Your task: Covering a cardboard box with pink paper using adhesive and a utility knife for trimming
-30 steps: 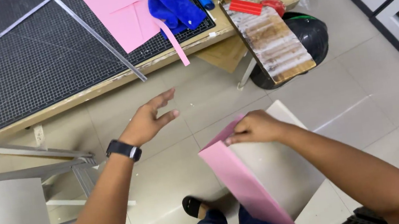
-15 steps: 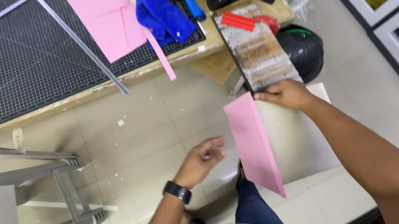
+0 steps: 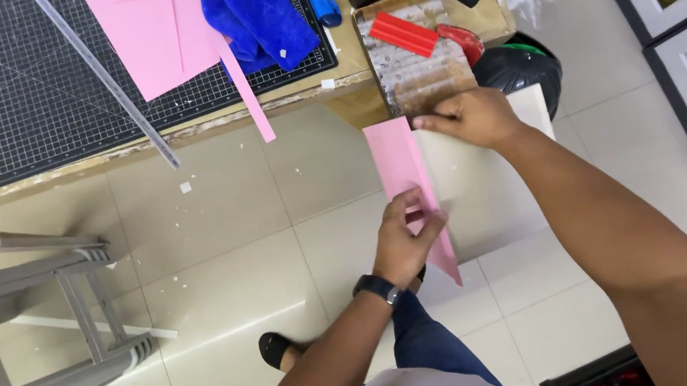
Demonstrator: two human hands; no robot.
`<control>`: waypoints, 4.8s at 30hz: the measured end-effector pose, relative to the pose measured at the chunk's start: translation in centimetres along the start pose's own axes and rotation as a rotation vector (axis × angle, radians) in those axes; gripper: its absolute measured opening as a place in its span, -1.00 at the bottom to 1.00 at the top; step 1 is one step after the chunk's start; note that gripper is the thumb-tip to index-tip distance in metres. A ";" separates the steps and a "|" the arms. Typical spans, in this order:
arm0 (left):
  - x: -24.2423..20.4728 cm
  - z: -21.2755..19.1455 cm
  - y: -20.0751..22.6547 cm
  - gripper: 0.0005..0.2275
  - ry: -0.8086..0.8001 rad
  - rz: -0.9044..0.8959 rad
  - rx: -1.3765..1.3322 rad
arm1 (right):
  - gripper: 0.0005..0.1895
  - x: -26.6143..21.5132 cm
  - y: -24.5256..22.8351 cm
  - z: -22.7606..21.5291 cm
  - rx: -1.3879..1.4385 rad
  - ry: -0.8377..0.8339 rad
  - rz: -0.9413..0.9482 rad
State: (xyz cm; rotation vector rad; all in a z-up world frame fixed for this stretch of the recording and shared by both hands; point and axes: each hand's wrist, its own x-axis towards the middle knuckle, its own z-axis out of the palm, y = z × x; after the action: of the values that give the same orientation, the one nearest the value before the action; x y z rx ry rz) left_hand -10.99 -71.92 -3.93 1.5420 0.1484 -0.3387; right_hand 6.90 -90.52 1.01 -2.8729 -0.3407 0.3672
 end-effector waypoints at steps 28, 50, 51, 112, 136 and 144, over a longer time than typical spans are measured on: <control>4.3 2.1 3.8 -0.36 0.390 -0.030 0.098 | -0.66 5.3 2.1 2.1 0.123 0.811 -0.694; 11.2 1.3 -2.8 -0.73 0.402 0.057 0.045 | -0.81 10.1 4.4 -1.5 0.131 0.842 -0.527; 10.7 1.5 -3.4 -0.72 0.401 0.067 0.059 | -0.80 11.2 4.3 -2.1 0.140 0.842 -0.522; 5.7 1.2 -1.6 -0.65 0.286 -0.195 -0.154 | -0.58 -2.8 -3.6 -2.2 0.397 0.581 -0.403; 3.2 -0.3 3.4 -0.56 0.130 -0.306 -0.231 | -0.53 -19.9 -5.5 0.2 0.421 0.282 -0.244; 3.1 -0.3 3.1 -0.58 0.153 -0.314 -0.229 | -0.53 -19.6 -5.2 -1.1 0.447 0.246 -0.063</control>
State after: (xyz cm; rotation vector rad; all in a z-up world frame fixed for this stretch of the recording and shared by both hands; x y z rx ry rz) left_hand -7.05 -72.05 -1.99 1.3158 0.5355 -0.4353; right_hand -12.27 -90.75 7.60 -2.4254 -0.2639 0.0621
